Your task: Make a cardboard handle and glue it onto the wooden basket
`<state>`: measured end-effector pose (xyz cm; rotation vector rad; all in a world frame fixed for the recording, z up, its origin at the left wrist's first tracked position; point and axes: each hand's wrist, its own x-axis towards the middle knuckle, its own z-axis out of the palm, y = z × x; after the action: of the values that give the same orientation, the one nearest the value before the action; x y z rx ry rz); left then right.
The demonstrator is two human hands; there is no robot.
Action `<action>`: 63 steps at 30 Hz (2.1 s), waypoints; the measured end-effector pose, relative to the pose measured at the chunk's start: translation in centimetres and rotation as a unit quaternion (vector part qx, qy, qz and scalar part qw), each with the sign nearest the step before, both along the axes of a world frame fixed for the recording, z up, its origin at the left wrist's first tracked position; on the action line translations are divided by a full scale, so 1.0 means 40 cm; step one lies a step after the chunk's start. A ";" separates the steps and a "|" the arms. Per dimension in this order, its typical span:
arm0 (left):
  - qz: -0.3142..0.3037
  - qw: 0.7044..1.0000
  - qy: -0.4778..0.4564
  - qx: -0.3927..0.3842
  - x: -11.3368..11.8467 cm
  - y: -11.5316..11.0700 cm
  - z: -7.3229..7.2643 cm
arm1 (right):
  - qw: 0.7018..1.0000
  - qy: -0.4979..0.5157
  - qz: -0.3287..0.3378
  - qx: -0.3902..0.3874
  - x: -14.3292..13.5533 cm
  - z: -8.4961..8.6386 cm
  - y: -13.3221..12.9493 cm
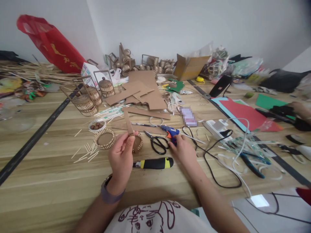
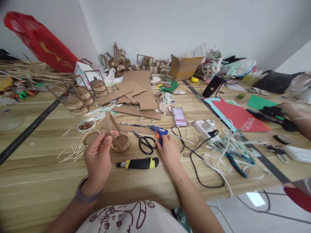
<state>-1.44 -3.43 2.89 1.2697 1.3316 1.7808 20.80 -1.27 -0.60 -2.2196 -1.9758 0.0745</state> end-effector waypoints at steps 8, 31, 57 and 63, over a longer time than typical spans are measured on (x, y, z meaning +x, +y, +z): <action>0.007 1.000 0.011 0.006 0.001 -0.001 -0.001 | 0.995 0.089 -0.001 0.046 0.034 -0.066 -0.043; -0.006 1.000 0.001 -0.007 0.010 -0.003 0.010 | 0.917 0.127 0.291 0.241 -0.178 0.095 -0.038; 0.025 0.991 0.130 0.000 -0.046 -0.005 0.035 | 0.939 0.155 0.287 0.106 -0.255 0.092 -0.004; 0.013 0.986 0.169 0.003 -0.051 0.000 0.032 | 0.939 0.109 0.307 0.108 -0.255 0.101 0.008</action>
<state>-3.49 -3.43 4.19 1.6188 1.5293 1.6365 10.62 -0.97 3.44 -1.3342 -2.3299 0.1618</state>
